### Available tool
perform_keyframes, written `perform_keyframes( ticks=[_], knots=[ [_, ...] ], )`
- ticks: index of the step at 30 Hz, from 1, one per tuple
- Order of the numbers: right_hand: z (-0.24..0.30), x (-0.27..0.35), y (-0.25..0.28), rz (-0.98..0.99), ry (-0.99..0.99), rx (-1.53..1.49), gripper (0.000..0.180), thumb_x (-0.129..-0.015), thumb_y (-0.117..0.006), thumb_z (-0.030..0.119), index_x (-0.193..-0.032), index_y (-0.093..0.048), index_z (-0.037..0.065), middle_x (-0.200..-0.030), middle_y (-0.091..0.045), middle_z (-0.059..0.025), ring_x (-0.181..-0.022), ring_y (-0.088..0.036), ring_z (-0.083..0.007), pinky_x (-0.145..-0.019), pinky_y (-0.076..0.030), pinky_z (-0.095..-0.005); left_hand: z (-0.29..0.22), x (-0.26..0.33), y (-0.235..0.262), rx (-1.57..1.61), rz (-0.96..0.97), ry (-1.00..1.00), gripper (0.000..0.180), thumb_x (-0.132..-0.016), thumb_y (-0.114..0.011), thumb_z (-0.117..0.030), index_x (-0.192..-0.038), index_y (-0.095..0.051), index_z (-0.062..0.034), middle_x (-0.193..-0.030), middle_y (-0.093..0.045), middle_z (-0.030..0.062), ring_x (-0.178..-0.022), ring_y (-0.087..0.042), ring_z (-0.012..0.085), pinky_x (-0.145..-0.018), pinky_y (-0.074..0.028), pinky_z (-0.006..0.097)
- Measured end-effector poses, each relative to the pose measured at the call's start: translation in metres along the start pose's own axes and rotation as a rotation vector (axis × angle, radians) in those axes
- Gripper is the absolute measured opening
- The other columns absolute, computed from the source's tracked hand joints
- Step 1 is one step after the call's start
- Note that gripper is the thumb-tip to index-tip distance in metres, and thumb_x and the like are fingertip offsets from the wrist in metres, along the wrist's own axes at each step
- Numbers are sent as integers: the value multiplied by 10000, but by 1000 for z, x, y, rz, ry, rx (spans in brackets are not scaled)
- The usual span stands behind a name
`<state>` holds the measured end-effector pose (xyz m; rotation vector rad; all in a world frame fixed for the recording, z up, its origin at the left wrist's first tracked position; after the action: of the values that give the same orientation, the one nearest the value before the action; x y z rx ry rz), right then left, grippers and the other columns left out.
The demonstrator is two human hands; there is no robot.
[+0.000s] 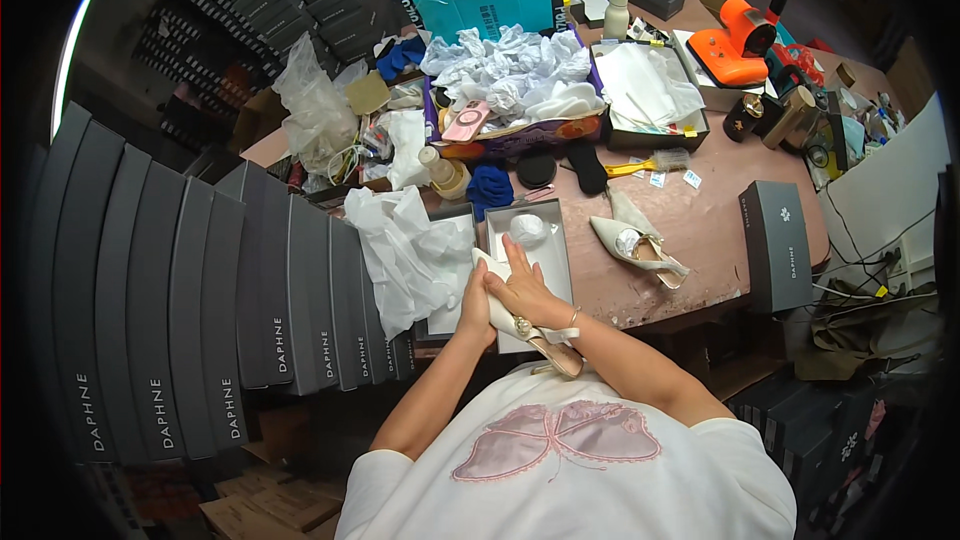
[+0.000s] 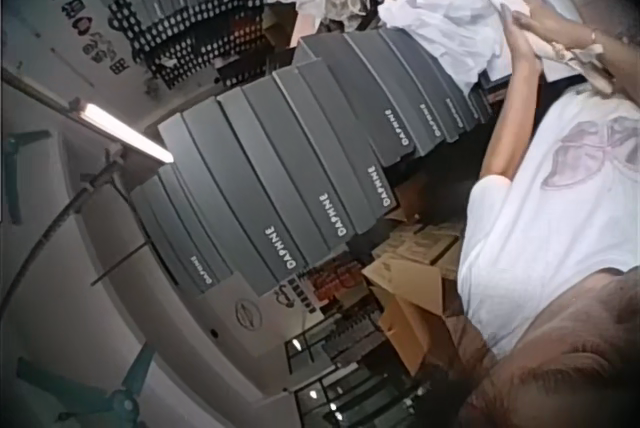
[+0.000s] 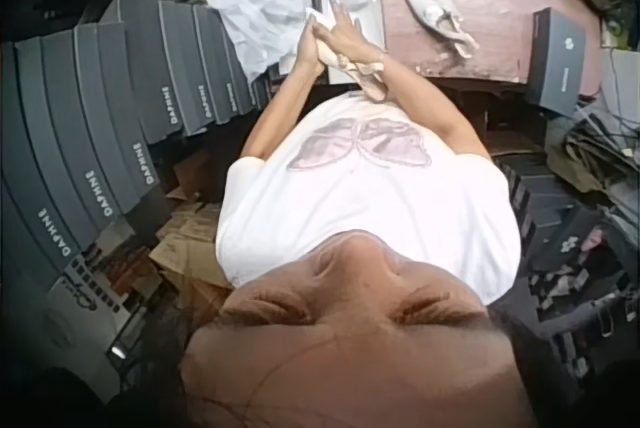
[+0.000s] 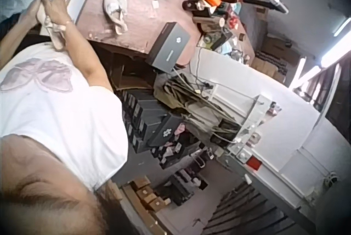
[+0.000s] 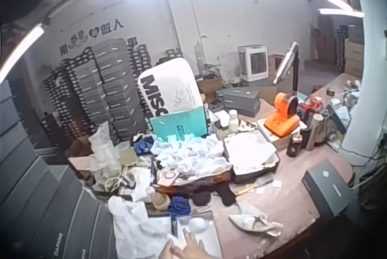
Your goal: The person is packaging high-heeled shoes into boxes, wrapping them in tissue paper and adding protective inserts.
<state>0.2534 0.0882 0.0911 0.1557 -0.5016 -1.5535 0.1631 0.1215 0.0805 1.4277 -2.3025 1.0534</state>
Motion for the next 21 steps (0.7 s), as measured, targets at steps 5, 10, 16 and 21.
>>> perform_keyframes(
  ticks=[5, 10, 16, 21],
  knots=[
    [7, 38, 19, 55, 92, 16, 594, -957, -340, 530, -1302, -551, 94, -1545, 58, -250, -1425, 28, -442, -1087, -73, -629, 4, 9, -18, 139, 121, 15, 535, -976, -433, -460, -1327, -411, -56, -1241, -536, 149, -1148, -542, 279, -974, -453, 401],
    [20, 113, 27, 57, 257, -5, 465, -974, -359, 432, -1267, -539, 119, -1520, -147, -273, -1418, -29, -469, -1109, -121, -567, 1, 4, -5, 212, 278, 135, 587, -951, -469, -481, -1333, -395, -41, -1186, -563, 167, -1075, -580, 307, -924, -498, 451],
    [57, 95, 47, 92, 273, 221, 445, -945, -461, 413, -1114, -521, 5, -1165, -520, -229, -1257, -403, -365, -1092, -165, -580, 14, 4, -15, 203, 308, 120, 588, -959, -433, -502, -1335, -401, -51, -1166, -573, 175, -1057, -589, 304, -890, -512, 446],
    [34, 45, 9, 27, 253, 359, 548, -941, -413, 473, -1027, -505, -61, -1037, -481, -231, -1112, -437, -397, -1069, -146, -626, 10, 5, -23, 156, 226, 208, 577, -963, -401, -523, -1289, -464, -51, -1129, -595, 149, -1028, -604, 266, -892, -508, 425]
  ],
)
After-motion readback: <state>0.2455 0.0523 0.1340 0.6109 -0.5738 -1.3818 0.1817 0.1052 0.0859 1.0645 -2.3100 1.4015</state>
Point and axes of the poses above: each hand's wrist, its own x-axis away from the middle knuckle, its own y-axis out of the back of the hand, z = x × y, the point moved 5 cm from there along -x, towards the middle knuckle
